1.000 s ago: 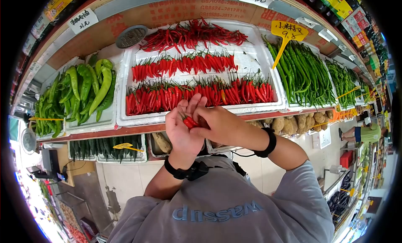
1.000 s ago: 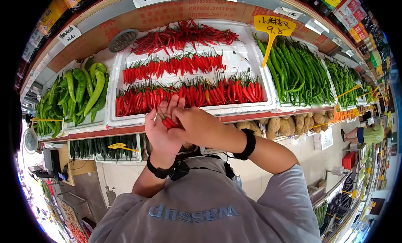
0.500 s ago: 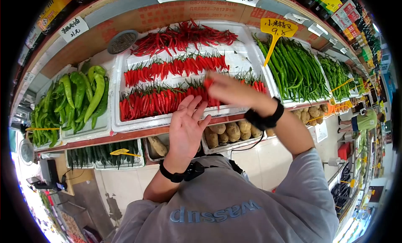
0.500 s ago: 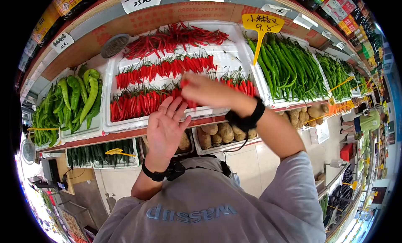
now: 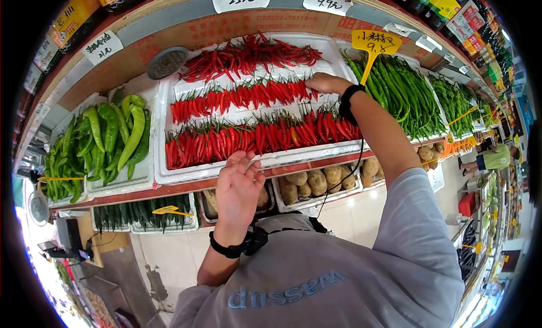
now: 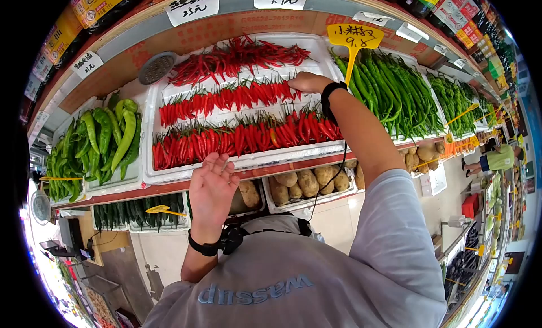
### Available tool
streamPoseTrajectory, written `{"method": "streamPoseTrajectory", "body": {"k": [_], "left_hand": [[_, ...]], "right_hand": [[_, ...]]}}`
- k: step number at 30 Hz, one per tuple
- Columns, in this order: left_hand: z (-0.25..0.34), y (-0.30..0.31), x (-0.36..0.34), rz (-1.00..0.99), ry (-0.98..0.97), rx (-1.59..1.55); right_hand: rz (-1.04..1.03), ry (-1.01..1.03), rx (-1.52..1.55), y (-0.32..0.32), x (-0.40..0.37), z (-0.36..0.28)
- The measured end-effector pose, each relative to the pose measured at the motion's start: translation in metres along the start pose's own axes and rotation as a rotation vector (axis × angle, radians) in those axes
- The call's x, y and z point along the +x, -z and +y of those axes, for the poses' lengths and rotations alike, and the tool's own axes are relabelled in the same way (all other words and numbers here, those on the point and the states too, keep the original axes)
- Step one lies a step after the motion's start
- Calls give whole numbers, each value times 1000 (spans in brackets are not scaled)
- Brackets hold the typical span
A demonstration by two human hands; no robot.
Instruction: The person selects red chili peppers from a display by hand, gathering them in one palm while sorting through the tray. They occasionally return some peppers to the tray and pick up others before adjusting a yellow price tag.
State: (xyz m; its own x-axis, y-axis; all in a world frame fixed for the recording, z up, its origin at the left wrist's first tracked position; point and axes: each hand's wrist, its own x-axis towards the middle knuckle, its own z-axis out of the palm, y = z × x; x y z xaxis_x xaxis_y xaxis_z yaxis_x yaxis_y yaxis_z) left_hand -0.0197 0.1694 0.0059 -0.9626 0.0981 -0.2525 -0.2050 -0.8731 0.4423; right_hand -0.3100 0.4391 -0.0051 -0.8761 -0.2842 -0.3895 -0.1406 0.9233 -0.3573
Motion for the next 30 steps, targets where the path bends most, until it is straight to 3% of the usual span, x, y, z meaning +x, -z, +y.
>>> {"method": "streamPoseTrajectory", "body": {"k": [4,10,12,19,21,25,30], "left_hand": [[-2,0,0,11,0,-1],[-8,-3,1,20,34,17],[-9,-3,1,31,39,25],[-13,-2,-1,23,43,38],[-13,-2,-2,26,44,37],[-14,-3,-3,22,51,31],[-13,-4,-5,33,55,20]], "right_hand": [[-113,-50,135,-4,10,4],[-60,-44,166,-6,11,15],[85,41,135,-8,7,17],[51,-42,200,-6,3,18],[152,-46,87,-1,1,14],[228,49,279,-6,-4,7],[226,51,195,-6,-7,-6]]}}
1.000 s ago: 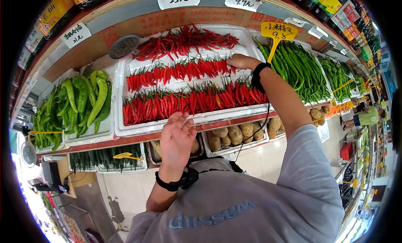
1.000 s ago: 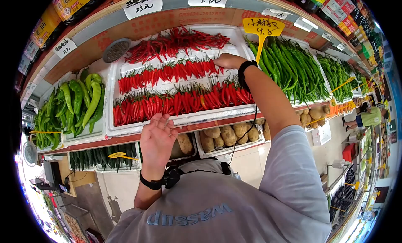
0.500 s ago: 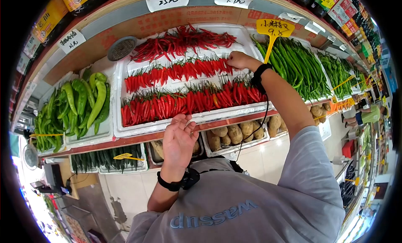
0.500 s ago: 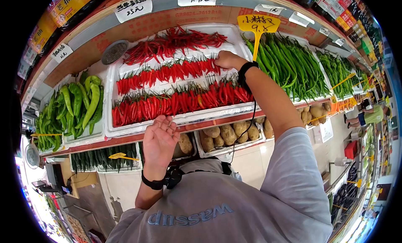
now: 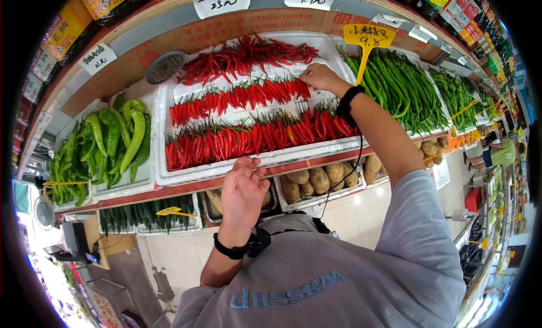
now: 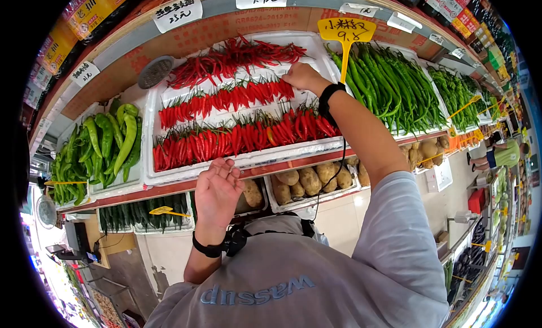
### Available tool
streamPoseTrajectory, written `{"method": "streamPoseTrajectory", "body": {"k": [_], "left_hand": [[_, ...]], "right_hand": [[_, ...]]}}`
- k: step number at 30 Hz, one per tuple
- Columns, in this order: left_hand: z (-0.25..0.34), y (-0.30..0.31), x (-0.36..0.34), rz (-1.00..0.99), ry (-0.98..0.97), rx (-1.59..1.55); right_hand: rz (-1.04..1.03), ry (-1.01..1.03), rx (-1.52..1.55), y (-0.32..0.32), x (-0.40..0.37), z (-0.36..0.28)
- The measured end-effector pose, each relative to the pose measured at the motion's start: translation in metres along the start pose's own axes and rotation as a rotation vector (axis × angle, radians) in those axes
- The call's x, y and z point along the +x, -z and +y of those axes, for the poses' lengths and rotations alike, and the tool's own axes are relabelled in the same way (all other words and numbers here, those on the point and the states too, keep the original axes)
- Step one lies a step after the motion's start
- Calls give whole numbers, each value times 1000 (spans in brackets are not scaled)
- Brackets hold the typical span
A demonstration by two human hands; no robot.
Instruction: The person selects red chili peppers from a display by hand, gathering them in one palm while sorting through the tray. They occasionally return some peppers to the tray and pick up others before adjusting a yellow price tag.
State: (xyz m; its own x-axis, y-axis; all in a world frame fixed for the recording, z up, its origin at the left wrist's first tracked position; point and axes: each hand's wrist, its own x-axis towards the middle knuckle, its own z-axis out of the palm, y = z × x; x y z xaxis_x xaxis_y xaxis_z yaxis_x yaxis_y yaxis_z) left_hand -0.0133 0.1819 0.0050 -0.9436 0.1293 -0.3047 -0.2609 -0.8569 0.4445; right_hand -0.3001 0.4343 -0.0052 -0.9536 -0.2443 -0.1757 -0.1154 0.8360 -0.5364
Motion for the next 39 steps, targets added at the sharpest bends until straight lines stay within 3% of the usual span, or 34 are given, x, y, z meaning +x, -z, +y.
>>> {"method": "streamPoseTrajectory", "body": {"k": [9,12,15,17,20,24,26,31,33,34,39], "left_hand": [[13,-2,-13,-76,58,9],[19,4,-15,-124,72,16],[28,7,-18,-112,48,34],[35,10,-22,-87,36,34],[46,14,-29,-85,-10,28],[58,29,-36,-82,-64,-34],[62,39,-36,-83,-77,-50],[66,45,-32,-62,-111,-60],[64,43,-31,-51,-101,-59],[63,42,-29,-48,-101,-60],[54,42,-26,-46,-73,-73]], "right_hand": [[45,0,129,35,4,-18],[-44,46,-1,54,24,-34],[-13,188,-141,59,52,-40],[17,157,-236,61,65,-39],[22,308,-707,58,81,-19],[52,218,-797,47,80,-7],[60,383,-838,40,86,4],[45,414,-810,32,99,19],[29,416,-611,35,95,16],[-22,323,-516,39,94,13],[-6,307,-390,41,92,16]]}}
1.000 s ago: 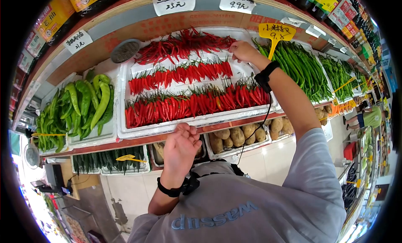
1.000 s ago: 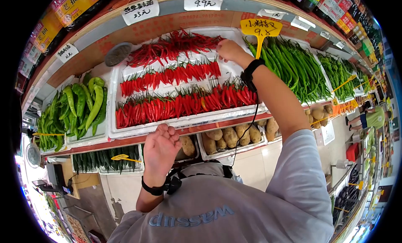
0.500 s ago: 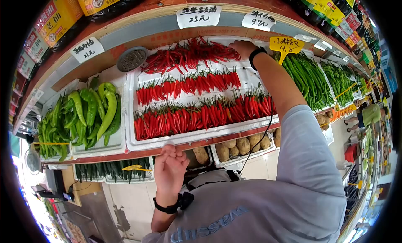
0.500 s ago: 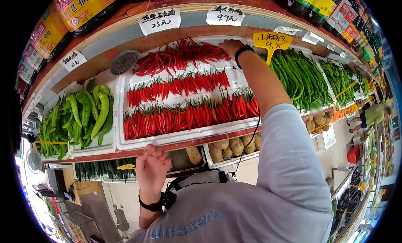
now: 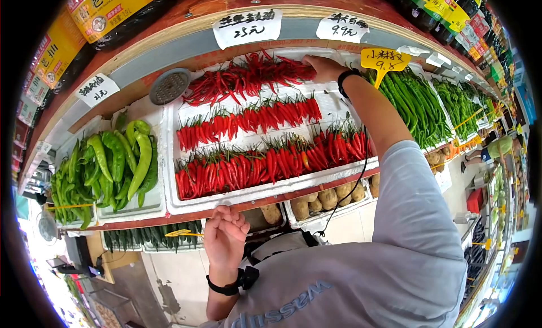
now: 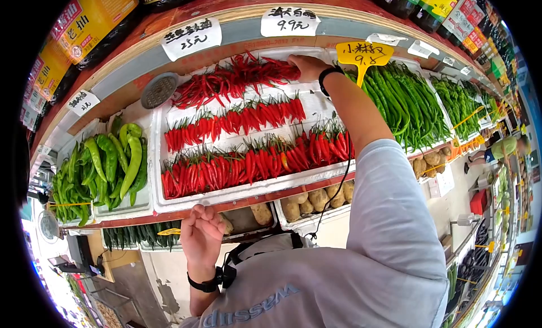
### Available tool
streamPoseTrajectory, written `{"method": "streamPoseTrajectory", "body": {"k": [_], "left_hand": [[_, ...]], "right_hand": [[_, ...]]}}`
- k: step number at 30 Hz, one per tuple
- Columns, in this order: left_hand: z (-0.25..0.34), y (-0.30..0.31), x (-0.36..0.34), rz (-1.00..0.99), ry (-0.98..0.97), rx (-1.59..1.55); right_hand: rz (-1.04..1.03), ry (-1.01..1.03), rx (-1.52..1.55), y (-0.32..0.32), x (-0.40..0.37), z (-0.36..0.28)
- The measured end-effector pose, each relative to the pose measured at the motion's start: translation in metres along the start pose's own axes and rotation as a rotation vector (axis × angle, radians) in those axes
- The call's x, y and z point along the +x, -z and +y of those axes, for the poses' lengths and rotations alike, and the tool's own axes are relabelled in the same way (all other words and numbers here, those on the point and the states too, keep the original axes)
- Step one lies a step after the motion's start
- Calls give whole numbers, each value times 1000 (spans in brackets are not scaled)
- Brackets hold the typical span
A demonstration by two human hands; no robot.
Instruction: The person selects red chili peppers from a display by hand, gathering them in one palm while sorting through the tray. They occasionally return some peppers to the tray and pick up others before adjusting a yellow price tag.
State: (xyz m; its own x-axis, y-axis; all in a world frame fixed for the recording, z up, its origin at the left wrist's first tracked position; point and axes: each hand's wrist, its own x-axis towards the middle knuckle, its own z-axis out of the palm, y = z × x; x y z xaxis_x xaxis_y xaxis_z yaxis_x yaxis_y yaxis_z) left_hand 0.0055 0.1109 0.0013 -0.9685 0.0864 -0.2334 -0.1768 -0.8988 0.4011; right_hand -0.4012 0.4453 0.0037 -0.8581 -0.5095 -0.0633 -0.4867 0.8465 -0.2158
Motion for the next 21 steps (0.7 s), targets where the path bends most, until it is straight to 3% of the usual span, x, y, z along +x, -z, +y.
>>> {"method": "streamPoseTrajectory", "body": {"k": [5,13,20,21], "left_hand": [[-4,-2,-3,29,-9,6],[-8,-5,-11,44,-26,44],[-10,-4,-18,63,-30,26],[-10,-4,-19,67,-35,15]], "right_hand": [[-13,20,-44,-6,1,-4],[78,168,-411,-21,-3,6],[20,44,-524,-21,3,0],[96,55,-472,-28,5,7]]}}
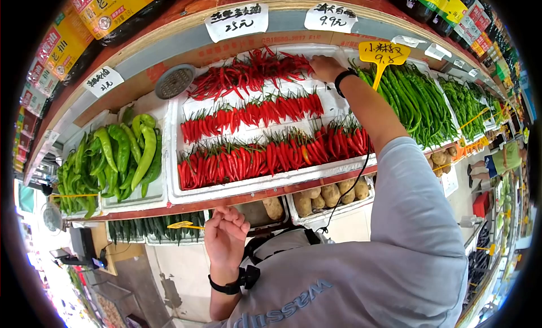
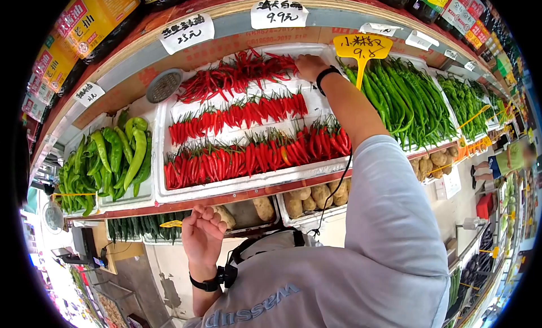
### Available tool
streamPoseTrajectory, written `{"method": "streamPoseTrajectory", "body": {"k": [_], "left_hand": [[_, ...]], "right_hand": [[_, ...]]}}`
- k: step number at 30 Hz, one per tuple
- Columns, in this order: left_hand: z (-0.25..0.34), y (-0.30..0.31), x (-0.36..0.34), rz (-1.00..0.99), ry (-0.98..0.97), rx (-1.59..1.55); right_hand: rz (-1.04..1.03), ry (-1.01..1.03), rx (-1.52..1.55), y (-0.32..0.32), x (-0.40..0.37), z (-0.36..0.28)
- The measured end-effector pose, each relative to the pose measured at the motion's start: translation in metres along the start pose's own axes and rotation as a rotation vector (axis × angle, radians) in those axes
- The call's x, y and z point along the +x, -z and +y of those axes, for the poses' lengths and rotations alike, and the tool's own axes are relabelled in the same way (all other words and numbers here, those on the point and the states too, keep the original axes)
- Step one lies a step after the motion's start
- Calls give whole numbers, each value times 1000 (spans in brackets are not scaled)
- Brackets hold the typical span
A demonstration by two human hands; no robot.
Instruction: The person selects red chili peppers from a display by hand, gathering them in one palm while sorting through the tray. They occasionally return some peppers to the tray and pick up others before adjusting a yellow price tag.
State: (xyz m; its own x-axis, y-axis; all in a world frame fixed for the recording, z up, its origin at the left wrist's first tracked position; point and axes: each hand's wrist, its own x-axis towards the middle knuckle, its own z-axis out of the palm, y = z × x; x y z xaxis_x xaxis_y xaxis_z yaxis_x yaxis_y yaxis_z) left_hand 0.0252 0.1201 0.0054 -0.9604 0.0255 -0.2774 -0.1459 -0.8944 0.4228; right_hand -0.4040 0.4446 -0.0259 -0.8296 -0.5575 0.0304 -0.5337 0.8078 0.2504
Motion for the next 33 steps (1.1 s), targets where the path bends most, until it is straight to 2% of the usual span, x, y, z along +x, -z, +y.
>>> {"method": "streamPoseTrajectory", "body": {"k": [1,5,7,11,13,14,15,18,19,22,23,26,29,31,32,33], "left_hand": [[0,0,-1,4,-5,-13],[2,3,-4,12,-10,1],[1,2,-4,4,-9,4],[-3,1,1,-25,14,-13],[-5,0,4,-35,52,-43],[-6,0,6,-37,56,-46],[-6,0,7,-46,65,-33],[-6,-2,9,-51,80,-10],[-7,-4,10,-45,88,2],[-6,-8,14,-53,116,20],[-7,-10,16,-56,118,18],[-10,-13,25,-83,161,28],[-13,-20,35,-136,185,73],[-17,-32,41,-103,190,102],[-20,-22,50,-197,190,101],[-20,-29,53,-196,191,100]], "right_hand": [[76,-10,50,-9,2,3],[46,-94,197,11,-1,1],[-157,-182,391,35,-7,-4],[-51,-227,587,27,-1,9],[41,-328,772,24,4,17],[45,-329,897,13,13,26],[44,-331,892,17,12,26],[45,-491,1340,30,12,25],[45,-494,1335,39,10,20],[-16,-588,1620,61,2,-5],[-14,-590,1617,70,-3,-14],[-83,-565,1879,104,-27,-42],[-42,-453,2005,118,-55,-58],[-63,-472,2027,124,-73,-66],[-79,-402,2040,131,-87,-75],[-95,-331,2052,138,-101,-86]]}}
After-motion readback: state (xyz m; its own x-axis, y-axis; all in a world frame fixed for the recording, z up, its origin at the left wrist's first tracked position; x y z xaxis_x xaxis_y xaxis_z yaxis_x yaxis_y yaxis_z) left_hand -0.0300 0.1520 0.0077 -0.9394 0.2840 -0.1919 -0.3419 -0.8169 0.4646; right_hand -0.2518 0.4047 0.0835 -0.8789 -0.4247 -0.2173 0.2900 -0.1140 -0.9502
